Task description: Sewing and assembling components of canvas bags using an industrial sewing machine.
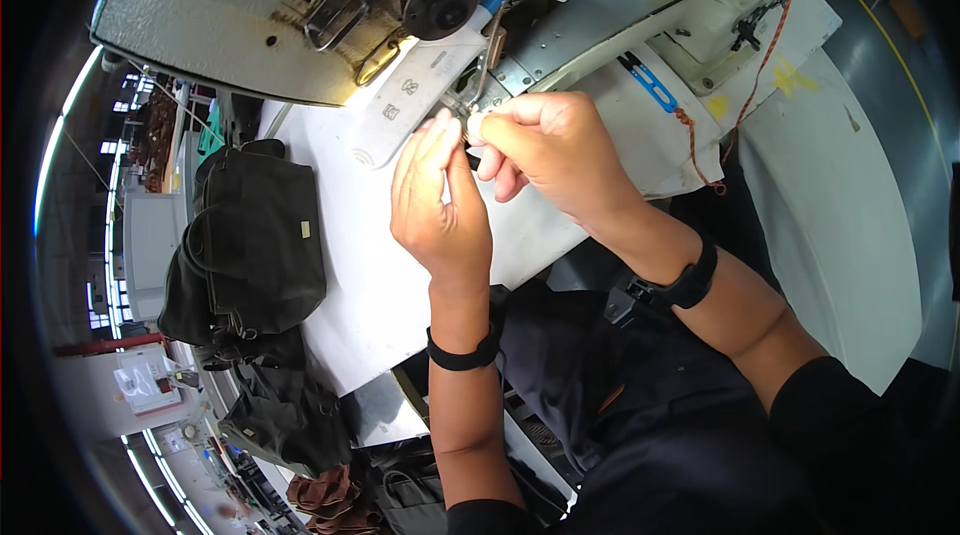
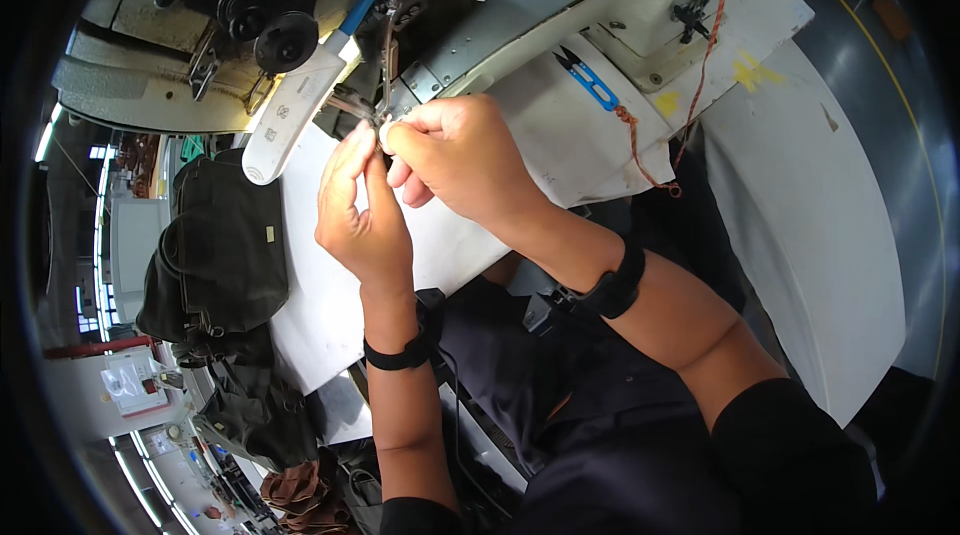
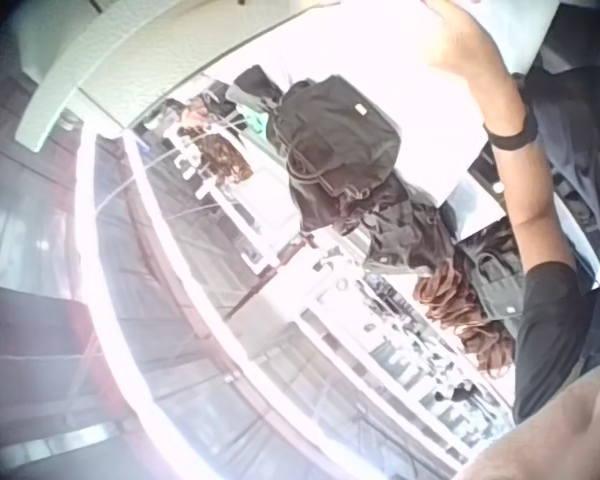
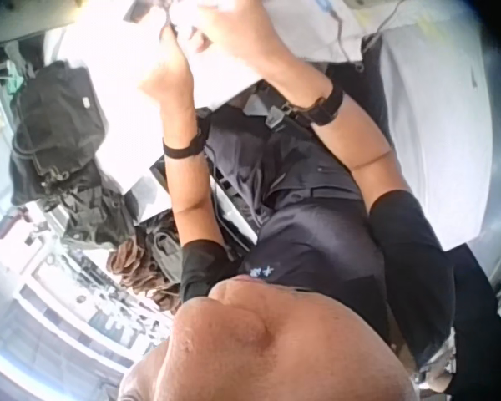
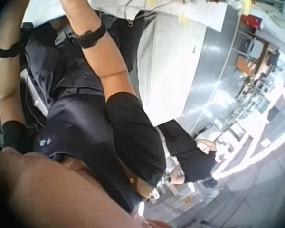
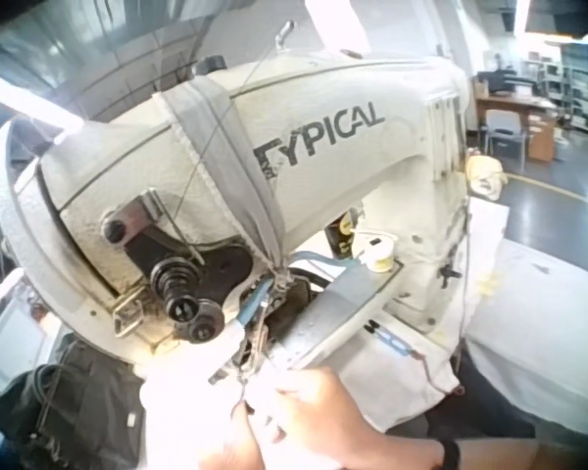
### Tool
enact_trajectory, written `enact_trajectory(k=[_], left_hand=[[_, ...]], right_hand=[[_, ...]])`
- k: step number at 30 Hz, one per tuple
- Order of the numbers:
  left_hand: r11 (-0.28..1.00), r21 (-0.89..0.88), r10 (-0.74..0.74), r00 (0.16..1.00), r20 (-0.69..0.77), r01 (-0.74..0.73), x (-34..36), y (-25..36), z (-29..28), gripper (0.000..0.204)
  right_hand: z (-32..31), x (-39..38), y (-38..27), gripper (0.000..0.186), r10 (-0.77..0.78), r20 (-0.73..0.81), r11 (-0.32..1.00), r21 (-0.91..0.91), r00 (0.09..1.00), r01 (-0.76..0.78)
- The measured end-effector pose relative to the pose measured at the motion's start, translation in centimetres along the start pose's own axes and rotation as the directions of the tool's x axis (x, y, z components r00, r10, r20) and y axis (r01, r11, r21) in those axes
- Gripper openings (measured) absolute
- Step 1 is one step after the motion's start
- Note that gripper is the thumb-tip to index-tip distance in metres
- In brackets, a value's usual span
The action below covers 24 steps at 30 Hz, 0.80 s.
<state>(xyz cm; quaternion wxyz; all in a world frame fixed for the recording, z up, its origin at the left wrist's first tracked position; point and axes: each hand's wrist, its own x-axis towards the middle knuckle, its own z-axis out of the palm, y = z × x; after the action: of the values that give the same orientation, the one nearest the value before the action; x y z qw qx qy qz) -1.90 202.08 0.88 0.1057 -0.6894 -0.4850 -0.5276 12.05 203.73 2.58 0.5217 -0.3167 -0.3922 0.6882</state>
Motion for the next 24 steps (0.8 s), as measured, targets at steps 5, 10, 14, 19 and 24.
enact_trajectory(k=[5,10,14,19,24], left_hand=[[0.999,0.035,0.019,1.000,0.003,-0.020,0.4,0.0,0.1,0.021],[0.994,0.076,0.076,0.997,-0.017,-0.074,0.3,-0.2,-0.1,0.023],[0.991,0.107,0.079,0.997,-0.010,-0.078,0.5,-0.3,-0.1,0.023],[0.974,0.182,0.140,0.990,-0.003,-0.137,0.4,-0.3,0.2,0.023],[0.970,0.222,0.104,0.994,-0.017,-0.097,0.4,0.6,0.4,0.022]], right_hand=[[-0.2,-0.2,0.6,0.023,-0.063,-0.007,0.995,-0.075,0.998,0.062],[-2.3,-1.5,0.7,0.024,0.069,0.037,0.988,-0.143,0.997,-0.063],[-4.9,-1.9,1.8,0.024,0.167,0.037,0.958,-0.241,0.985,-0.154],[-6.8,-1.5,4.9,0.023,0.161,-0.037,0.930,-0.329,0.986,-0.165],[-6.4,-1.6,5.1,0.023,0.125,-0.051,0.906,-0.402,0.991,-0.135]])
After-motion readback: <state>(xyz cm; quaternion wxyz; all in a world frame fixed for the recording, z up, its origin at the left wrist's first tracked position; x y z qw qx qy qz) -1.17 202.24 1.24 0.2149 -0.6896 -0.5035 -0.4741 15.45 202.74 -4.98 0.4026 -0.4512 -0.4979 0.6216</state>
